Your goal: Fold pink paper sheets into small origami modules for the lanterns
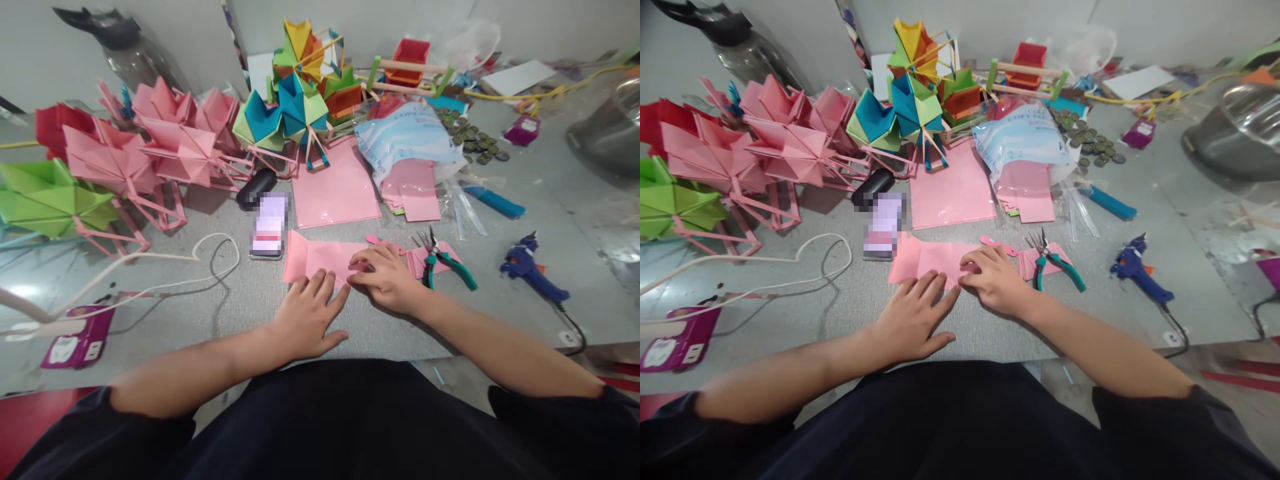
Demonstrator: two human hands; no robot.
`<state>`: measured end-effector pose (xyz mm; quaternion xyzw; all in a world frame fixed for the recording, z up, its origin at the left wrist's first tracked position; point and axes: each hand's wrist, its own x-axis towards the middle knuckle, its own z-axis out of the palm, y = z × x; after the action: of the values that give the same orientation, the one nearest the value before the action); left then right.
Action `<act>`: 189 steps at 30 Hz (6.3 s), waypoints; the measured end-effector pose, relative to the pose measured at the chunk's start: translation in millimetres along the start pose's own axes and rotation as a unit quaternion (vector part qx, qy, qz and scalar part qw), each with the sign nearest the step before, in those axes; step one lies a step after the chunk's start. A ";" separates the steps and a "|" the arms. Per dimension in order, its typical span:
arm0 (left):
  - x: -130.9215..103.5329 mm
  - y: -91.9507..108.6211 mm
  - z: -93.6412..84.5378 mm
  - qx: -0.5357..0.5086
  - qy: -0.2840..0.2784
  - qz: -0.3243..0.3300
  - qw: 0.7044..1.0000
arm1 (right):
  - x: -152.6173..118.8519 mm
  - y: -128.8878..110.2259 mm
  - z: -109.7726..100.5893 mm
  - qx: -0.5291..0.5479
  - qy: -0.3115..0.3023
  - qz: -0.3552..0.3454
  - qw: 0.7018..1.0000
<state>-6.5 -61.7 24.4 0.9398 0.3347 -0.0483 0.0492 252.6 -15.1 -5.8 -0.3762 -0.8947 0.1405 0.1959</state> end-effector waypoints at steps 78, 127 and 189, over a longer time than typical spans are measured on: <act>7.5 -71.4 -14.1 -0.499 0.107 -0.291 0.809 | 13.6 -23.1 -7.9 -0.027 -0.096 -0.155 0.983; 11.8 -71.8 4.3 -0.450 0.064 0.065 0.888 | 8.8 -24.6 -4.3 0.005 -0.147 -0.258 0.955; 20.4 -71.9 18.6 -0.268 0.171 0.001 0.948 | 11.7 -21.1 2.0 0.099 -0.024 -0.107 0.989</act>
<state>-37.4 4.1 -0.9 0.8866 0.3375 0.2048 0.2412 231.1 -21.1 3.8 -0.2530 -0.9160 0.2158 0.2243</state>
